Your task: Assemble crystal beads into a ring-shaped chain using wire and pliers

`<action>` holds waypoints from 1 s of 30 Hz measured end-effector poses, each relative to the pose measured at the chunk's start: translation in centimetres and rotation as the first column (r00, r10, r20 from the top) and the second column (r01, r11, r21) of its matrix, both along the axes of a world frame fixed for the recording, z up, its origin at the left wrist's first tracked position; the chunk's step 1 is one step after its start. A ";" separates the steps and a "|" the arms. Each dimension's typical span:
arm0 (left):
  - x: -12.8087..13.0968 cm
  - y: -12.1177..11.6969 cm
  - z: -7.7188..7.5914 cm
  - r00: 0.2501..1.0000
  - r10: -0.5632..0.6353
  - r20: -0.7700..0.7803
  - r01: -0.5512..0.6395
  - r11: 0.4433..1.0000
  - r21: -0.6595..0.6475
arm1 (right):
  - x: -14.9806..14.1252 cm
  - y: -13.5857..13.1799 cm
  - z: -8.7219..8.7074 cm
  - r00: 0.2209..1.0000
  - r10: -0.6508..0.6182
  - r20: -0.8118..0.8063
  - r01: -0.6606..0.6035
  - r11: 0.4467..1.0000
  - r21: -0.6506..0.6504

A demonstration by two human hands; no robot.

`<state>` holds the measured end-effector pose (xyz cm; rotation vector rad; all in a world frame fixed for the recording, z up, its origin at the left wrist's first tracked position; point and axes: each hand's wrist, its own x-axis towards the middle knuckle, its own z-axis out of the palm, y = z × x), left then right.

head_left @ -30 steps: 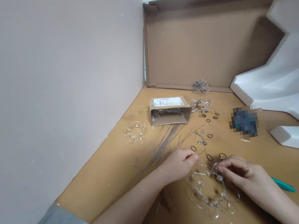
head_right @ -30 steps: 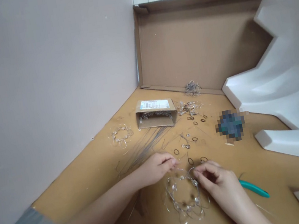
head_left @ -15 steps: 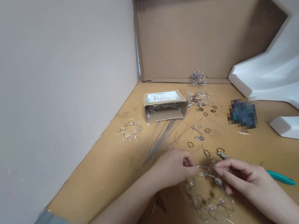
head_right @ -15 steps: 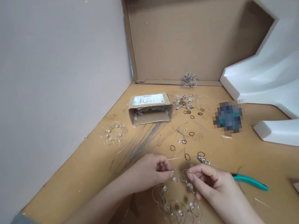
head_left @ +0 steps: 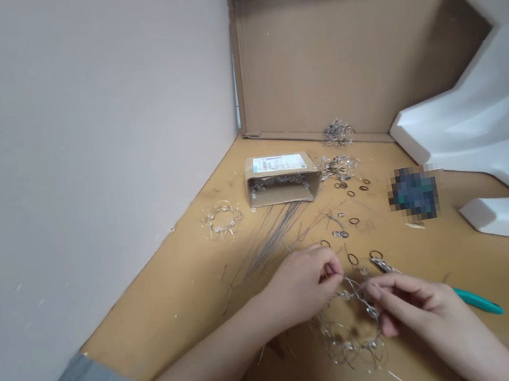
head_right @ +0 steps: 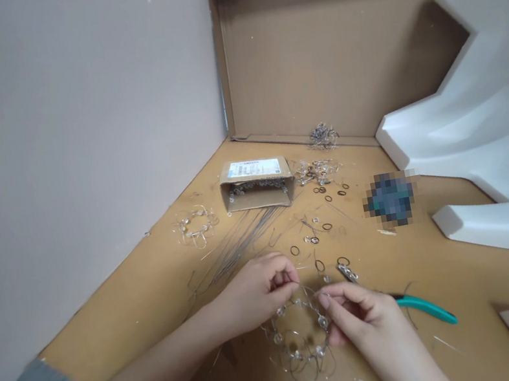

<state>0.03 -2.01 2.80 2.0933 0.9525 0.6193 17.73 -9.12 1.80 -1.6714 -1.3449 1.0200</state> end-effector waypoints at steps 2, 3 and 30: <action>0.0 -0.1 0.1 1.000 -0.007 -0.001 0.007 1.000 -0.020 | -0.1 0.0 0.0 1.000 -0.014 -0.004 0.014 1.000 0.002; -0.1 -0.1 0.1 1.000 -0.014 0.003 0.014 0.999 -0.046 | -0.1 0.0 -0.1 1.000 -0.014 -0.003 0.014 1.000 0.002; -0.1 0.4 -0.8 0.986 -0.118 0.118 0.127 0.989 -0.080 | 1.4 0.5 -0.9 0.862 0.291 0.416 -0.398 0.895 0.200</action>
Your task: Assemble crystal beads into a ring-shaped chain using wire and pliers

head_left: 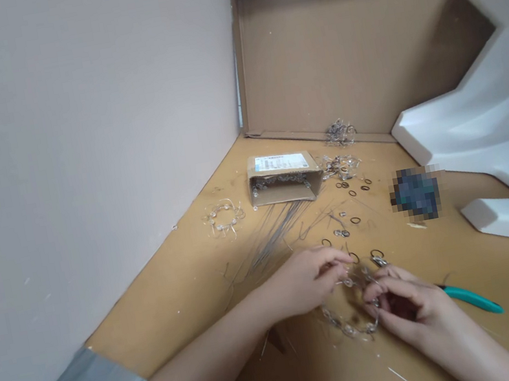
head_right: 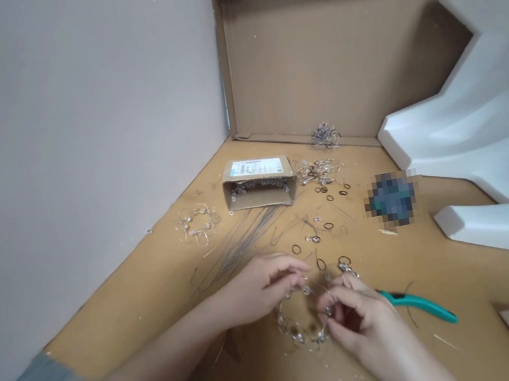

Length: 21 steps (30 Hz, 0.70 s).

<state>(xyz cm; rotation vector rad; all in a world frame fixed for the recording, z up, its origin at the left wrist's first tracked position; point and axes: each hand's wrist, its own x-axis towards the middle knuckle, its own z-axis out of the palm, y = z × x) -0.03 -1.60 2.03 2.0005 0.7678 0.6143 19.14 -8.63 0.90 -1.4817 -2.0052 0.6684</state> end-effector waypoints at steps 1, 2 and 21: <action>-0.2 0.3 0.0 1.000 0.003 0.018 -0.002 0.998 -0.070 | 0.1 0.1 0.0 1.000 0.002 0.003 -0.002 1.000 -0.003; -0.5 0.6 0.0 1.000 -0.002 0.027 0.005 0.991 -0.130 | 0.2 0.2 0.0 1.000 -0.003 0.006 0.003 1.000 -0.006; -2.1 0.8 1.5 0.952 -0.233 -0.197 0.210 0.969 -0.130 | 1.6 0.6 -0.4 0.997 -0.074 -0.036 0.072 0.995 -0.068</action>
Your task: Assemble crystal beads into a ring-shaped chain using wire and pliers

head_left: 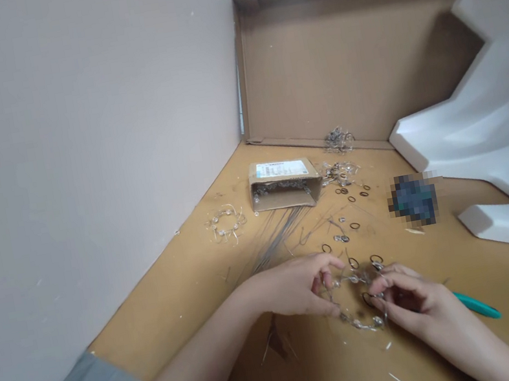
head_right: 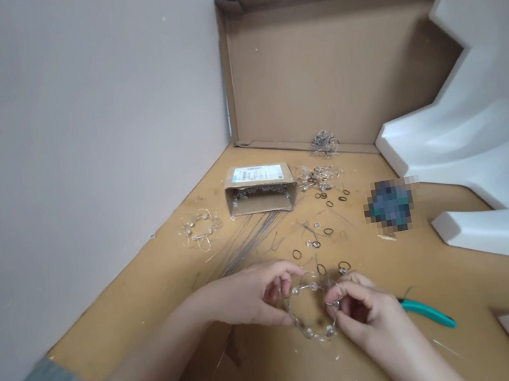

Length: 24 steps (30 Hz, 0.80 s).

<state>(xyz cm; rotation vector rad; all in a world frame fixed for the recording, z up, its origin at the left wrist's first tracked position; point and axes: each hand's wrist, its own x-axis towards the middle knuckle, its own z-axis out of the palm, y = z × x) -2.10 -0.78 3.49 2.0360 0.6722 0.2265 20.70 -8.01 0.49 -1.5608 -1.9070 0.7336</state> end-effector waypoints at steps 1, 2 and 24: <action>0.1 0.0 -0.1 1.000 0.012 0.012 -0.012 1.000 -0.009 | -0.1 0.0 0.0 1.000 -0.007 -0.001 0.007 1.000 0.004; 0.2 -0.1 -0.1 0.999 0.034 0.024 -0.033 0.999 -0.020 | -0.2 0.0 0.0 1.000 -0.016 -0.006 0.016 1.000 0.009; 1.2 -1.1 -0.3 0.997 0.079 -0.015 -0.078 0.993 0.088 | -1.0 0.0 0.0 0.998 -0.068 0.004 0.067 0.995 0.076</action>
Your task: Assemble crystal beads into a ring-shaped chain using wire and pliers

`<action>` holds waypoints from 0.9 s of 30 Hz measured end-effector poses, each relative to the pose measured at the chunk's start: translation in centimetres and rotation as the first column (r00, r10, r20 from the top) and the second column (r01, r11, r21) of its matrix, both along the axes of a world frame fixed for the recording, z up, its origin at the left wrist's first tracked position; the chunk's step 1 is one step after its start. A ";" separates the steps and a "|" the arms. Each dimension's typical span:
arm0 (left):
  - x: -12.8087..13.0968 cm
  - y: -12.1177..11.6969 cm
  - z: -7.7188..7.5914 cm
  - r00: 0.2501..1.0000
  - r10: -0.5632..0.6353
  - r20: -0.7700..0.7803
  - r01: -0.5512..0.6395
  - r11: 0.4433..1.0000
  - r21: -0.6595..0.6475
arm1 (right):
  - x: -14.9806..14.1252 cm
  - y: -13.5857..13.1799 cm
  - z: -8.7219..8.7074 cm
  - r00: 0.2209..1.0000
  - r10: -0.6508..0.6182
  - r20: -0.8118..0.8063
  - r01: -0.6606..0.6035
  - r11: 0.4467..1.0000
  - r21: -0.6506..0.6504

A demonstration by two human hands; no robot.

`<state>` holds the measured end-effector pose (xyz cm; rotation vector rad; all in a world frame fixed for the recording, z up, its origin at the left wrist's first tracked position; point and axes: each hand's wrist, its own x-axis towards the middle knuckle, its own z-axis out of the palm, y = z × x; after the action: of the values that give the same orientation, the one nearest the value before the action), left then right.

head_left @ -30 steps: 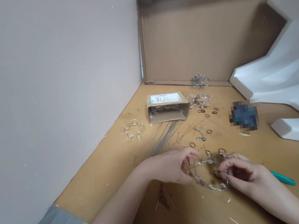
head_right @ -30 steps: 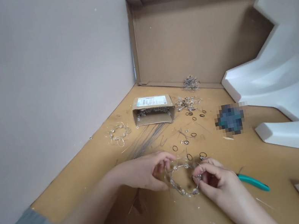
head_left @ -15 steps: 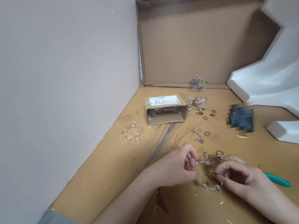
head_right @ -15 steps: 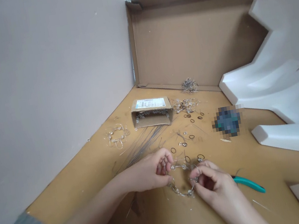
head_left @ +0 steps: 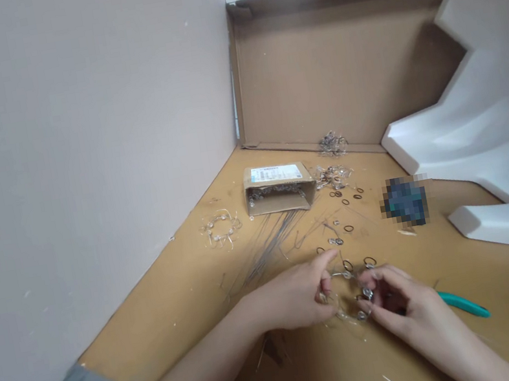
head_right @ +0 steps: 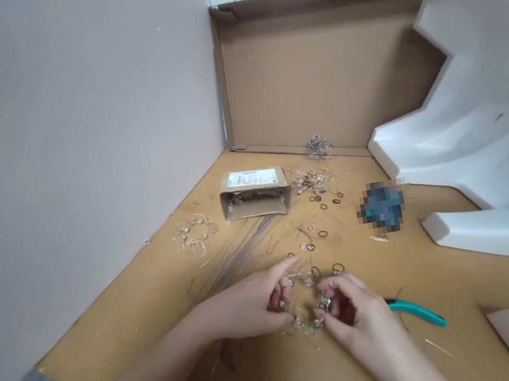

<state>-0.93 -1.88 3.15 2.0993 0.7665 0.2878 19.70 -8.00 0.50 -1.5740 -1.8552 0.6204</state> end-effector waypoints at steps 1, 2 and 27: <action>0.0 0.0 0.0 1.000 0.000 -0.009 0.000 1.000 0.018 | -0.1 0.0 0.0 1.000 0.003 0.016 -0.003 1.000 -0.001; 0.1 -0.1 0.0 1.000 -0.004 -0.015 0.004 0.999 0.040 | -0.2 -0.1 0.0 0.999 0.006 0.039 -0.006 1.000 0.003; 0.4 -0.8 0.0 0.991 0.036 -0.132 -0.017 0.989 0.145 | 0.1 -0.9 -0.2 0.992 0.090 0.091 -0.083 0.994 -0.075</action>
<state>-0.54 -2.64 3.17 2.2636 0.8762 0.2234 19.85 -8.89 0.30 -1.5992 -2.0003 0.6677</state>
